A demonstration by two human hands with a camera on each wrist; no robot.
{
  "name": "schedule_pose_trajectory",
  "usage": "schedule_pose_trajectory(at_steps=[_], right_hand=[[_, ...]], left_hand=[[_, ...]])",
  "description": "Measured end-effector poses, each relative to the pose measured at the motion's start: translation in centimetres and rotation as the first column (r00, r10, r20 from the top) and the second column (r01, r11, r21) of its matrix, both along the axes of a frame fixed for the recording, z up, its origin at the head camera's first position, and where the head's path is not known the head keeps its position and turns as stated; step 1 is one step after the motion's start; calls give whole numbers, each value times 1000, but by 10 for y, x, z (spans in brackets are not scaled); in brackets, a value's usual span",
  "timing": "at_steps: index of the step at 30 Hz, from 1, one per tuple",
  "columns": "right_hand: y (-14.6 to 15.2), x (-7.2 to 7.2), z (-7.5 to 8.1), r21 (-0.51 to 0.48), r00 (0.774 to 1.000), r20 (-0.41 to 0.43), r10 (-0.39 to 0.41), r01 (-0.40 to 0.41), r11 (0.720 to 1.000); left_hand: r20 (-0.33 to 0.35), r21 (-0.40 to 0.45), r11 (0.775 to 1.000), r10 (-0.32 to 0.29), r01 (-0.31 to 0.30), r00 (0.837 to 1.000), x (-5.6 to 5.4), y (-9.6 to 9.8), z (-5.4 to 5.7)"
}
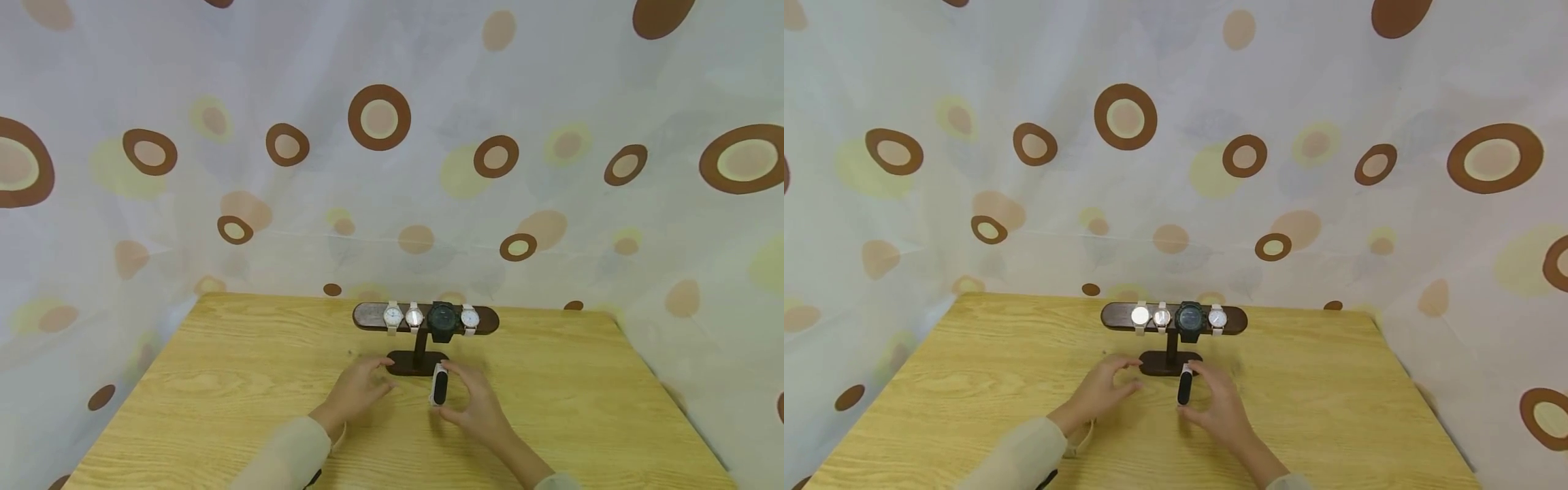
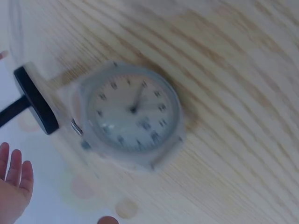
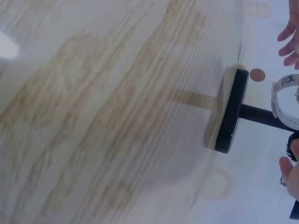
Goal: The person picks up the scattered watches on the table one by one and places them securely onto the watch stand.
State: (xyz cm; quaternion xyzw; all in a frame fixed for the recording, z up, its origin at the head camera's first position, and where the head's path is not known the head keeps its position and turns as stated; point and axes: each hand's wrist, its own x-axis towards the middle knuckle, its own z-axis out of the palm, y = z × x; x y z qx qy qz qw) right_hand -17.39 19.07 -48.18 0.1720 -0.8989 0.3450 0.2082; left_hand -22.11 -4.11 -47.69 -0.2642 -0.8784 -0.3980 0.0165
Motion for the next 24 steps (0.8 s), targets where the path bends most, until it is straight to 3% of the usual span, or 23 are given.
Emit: schedule_pose_trajectory(at_steps=[3, 7, 10, 16, 20, 24], right_hand=[[3, 0, -1, -5, 1000, 10, -16, 16, 1000], [7, 1, -4, 11, 999, -19, -35, 35, 999], [9, 1, -6, 26, 999, -30, -45, 46, 999], [17, 0, -9, 45, 998, -24, -62, 63, 997], [24, -1, -7, 53, 997, -46, -68, 70, 996], [34, -2, -6, 46, 995, -54, -84, 87, 995]], left_hand=[[-70, -33, 998, 56, -59, 996, -6, -8, 0], [-105, -1, 988, 155, -156, 982, -12, -14, 3], [-119, 14, 972, 236, -236, 964, -17, -16, 9], [-194, -56, 930, 347, -364, 917, -23, -18, 27], [-185, -77, 912, 383, -402, 905, -27, -20, 36], [-225, -68, 922, 359, -382, 906, -32, -20, 42]])
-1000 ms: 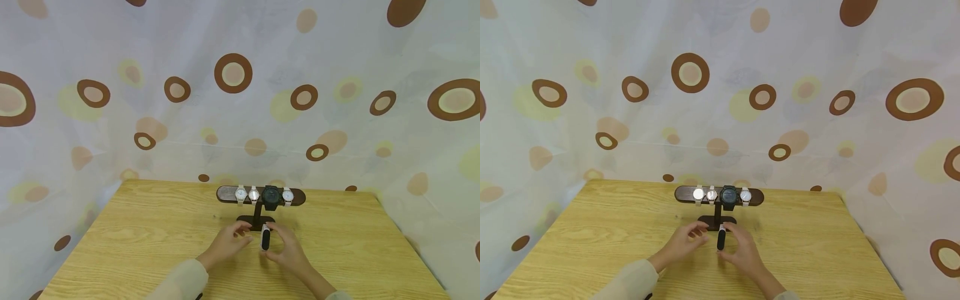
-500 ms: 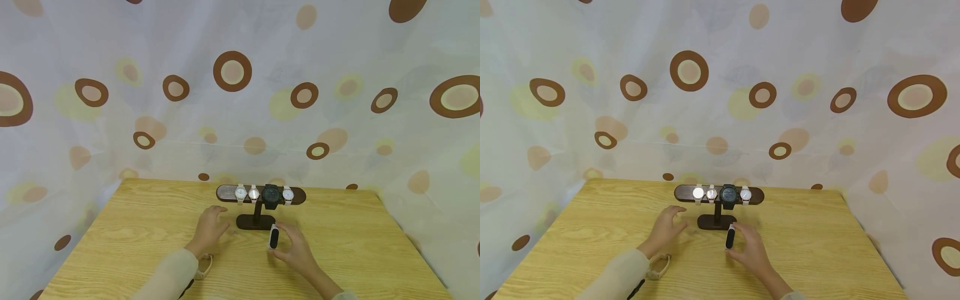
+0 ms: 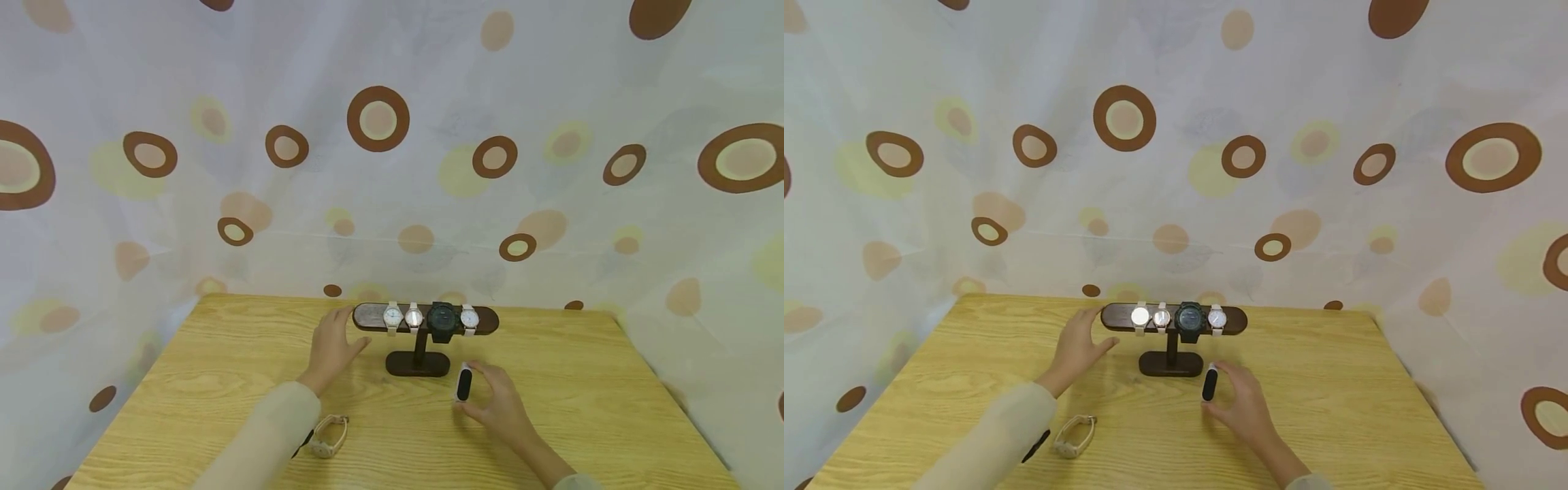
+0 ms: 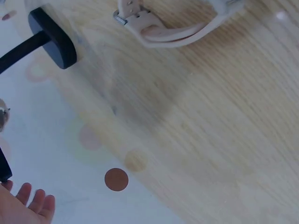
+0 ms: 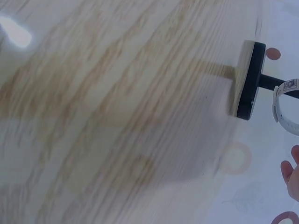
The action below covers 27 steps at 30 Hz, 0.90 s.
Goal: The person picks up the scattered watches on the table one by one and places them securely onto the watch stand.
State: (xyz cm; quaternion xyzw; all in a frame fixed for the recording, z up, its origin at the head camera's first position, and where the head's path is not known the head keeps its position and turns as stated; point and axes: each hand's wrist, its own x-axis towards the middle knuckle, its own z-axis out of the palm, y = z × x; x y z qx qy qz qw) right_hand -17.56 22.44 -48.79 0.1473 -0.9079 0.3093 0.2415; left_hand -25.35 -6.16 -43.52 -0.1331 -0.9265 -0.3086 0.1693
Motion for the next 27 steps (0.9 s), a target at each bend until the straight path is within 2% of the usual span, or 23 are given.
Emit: schedule_pose_trajectory(at_steps=[3, 6, 13, 16, 19, 24, 27], right_hand=[[6, 0, 1, -8, 1000, -1, -19, 19, 1000], [9, 2, 3, -13, 999, 2, -34, 34, 999], [15, 3, 5, 5, 998, -14, -55, 55, 998], [18, 2, 5, 12, 998, -30, -56, 57, 998], [21, 1, 7, 18, 998, -33, -59, 60, 998], [27, -2, 12, 10, 997, -7, -72, 72, 997], [30, -5, 14, 4, 996, 19, -82, 82, 997]], left_hand=[[-75, -33, 999, -39, 36, 996, -3, 1, 4], [-149, -91, 994, -75, 62, 986, -5, 2, 8], [-279, -284, 957, -136, 53, 951, -5, 5, 11], [-305, -340, 939, -160, 50, 939, -6, 5, 10], [-305, -373, 926, -177, 54, 936, -7, 5, 9], [-285, -371, 925, -195, 79, 939, -6, 5, 11], [-309, -375, 923, -208, 82, 928, -6, 4, 12]])
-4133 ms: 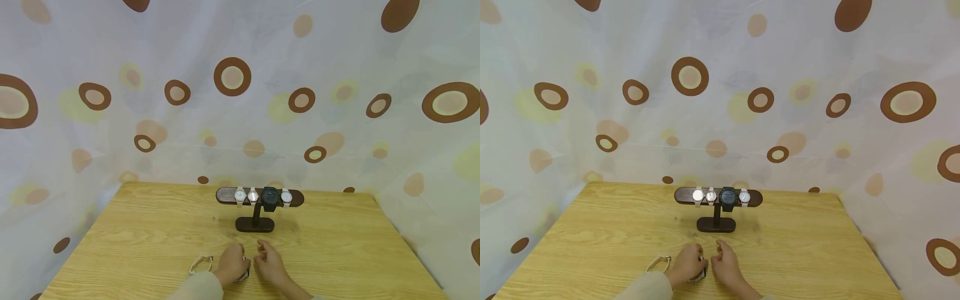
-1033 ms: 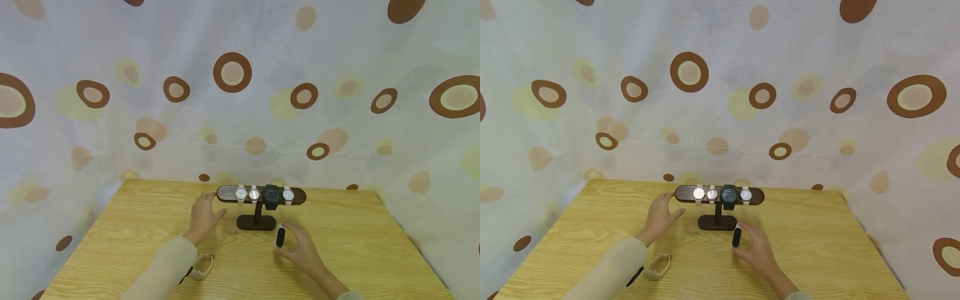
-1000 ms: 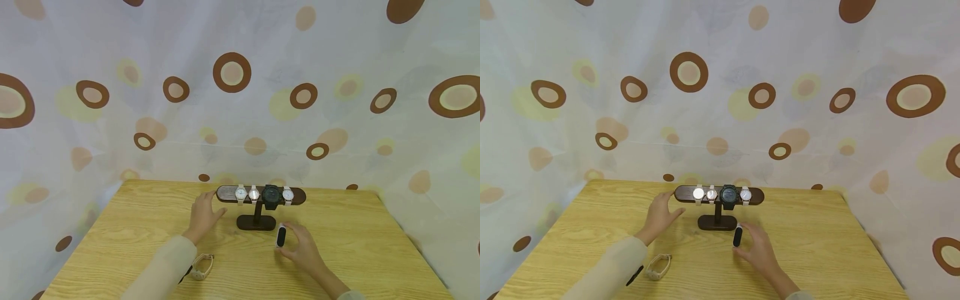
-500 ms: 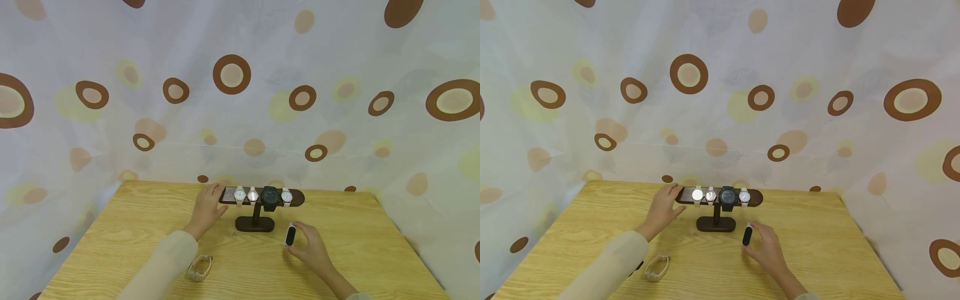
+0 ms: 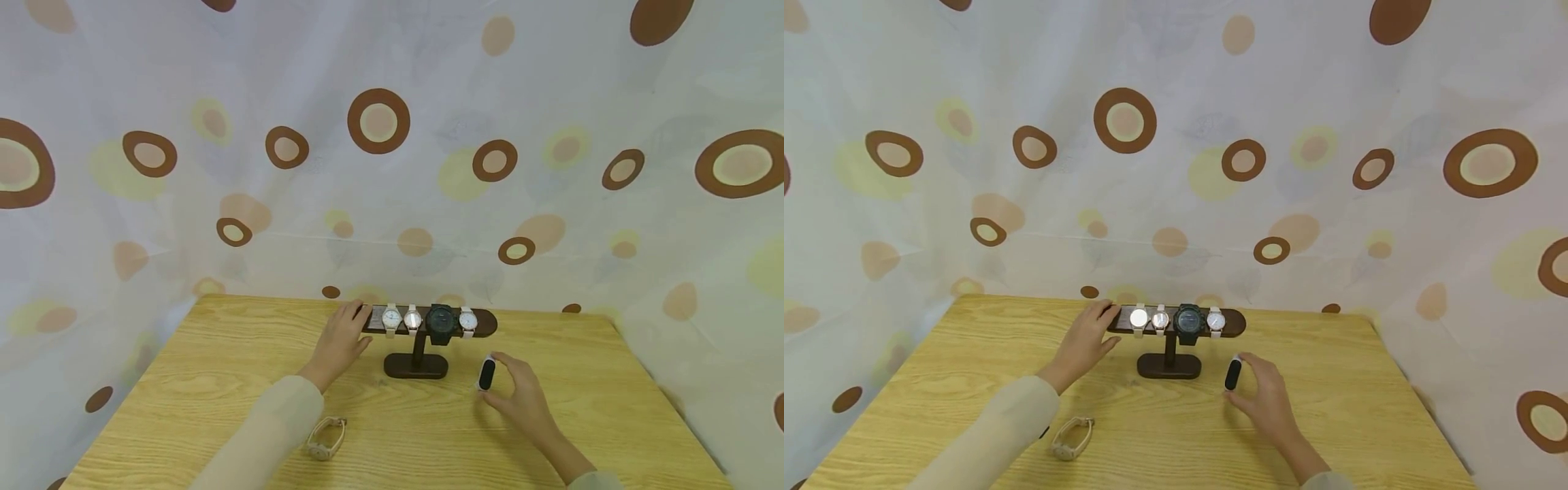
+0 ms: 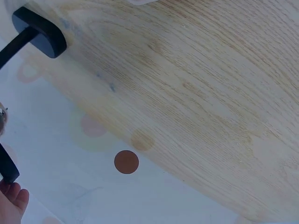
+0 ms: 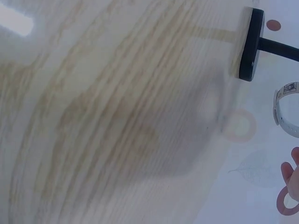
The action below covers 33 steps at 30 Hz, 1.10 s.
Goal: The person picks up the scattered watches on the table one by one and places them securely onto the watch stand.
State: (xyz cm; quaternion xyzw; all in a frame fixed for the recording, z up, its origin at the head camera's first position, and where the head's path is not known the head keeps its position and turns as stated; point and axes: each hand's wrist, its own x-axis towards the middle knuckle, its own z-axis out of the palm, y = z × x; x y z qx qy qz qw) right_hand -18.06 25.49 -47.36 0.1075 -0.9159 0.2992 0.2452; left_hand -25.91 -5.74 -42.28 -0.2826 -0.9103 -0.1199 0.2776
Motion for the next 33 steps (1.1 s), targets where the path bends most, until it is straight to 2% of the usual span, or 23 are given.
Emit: schedule_pose_trajectory(at_steps=[5, 10, 13, 20, 22, 33], right_hand=[[5, -6, 5, -16, 1000, 6, -1, 1, 1000], [9, -13, 12, -19, 1000, 21, -3, 3, 1000], [10, -17, 18, -18, 999, 35, -7, 7, 1000], [14, -24, 29, -66, 985, 167, -43, 55, 996], [15, -26, 31, -63, 982, 182, -47, 60, 996], [18, -41, 51, -19, 980, 199, 17, -14, 1000]], left_hand=[[-42, 25, 999, -33, 34, 999, -3, -1, 0], [-31, 53, 997, -57, 59, 998, -5, 0, -2], [-19, 44, 998, -50, 51, 999, -4, 1, -2], [3, 32, 998, -46, 46, 999, -1, 1, -2], [16, 35, 998, -49, 49, 999, 0, 1, -2], [15, 58, 996, -61, 60, 998, -1, 1, -1]])
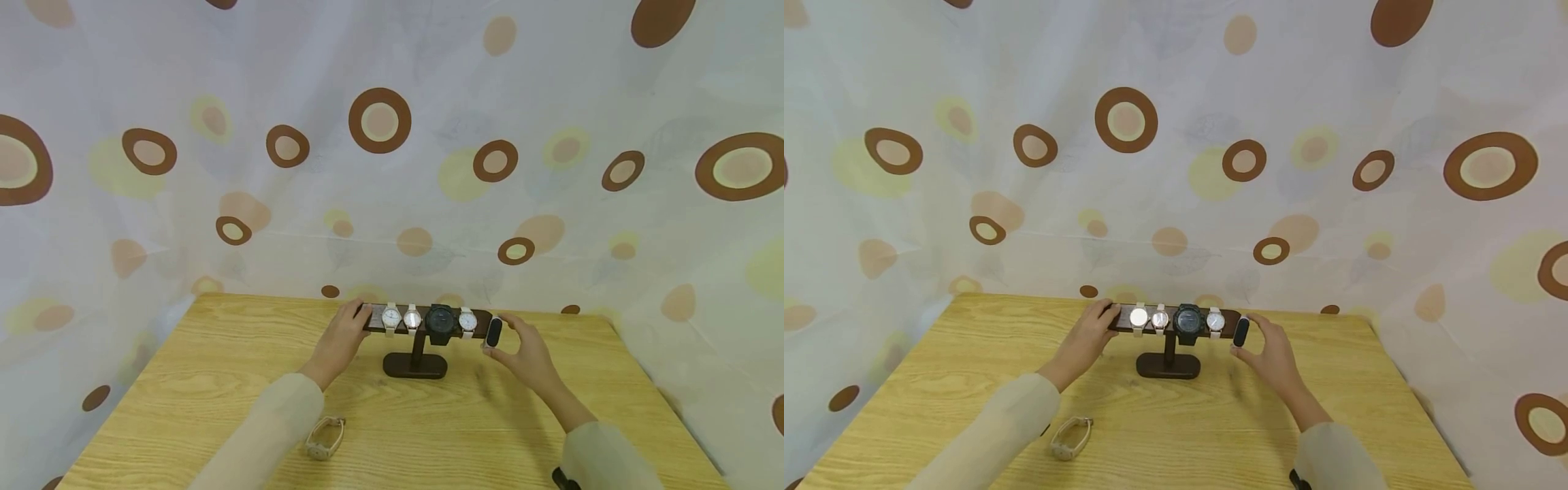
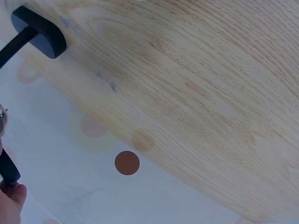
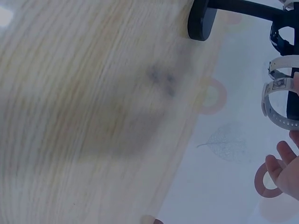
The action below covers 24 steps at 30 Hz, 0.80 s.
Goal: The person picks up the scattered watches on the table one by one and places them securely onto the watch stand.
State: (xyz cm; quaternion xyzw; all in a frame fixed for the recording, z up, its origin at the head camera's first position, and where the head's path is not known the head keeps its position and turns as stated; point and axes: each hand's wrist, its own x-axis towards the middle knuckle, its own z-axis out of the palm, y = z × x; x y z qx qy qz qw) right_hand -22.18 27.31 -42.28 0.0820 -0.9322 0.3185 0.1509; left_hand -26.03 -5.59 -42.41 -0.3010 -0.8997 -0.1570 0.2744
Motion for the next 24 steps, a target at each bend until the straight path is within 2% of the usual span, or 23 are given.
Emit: schedule_pose_trajectory(at_steps=[12, 24], right_hand=[[5, -15, 14, 62, 991, 71, 117, -121, 991], [2, -20, 20, 104, 986, 102, 133, -144, 984]], left_hand=[[14, 2, 1000, -15, 15, 1000, -2, -1, -1], [-13, 3, 1000, -9, 9, 1000, -5, -1, -3]])
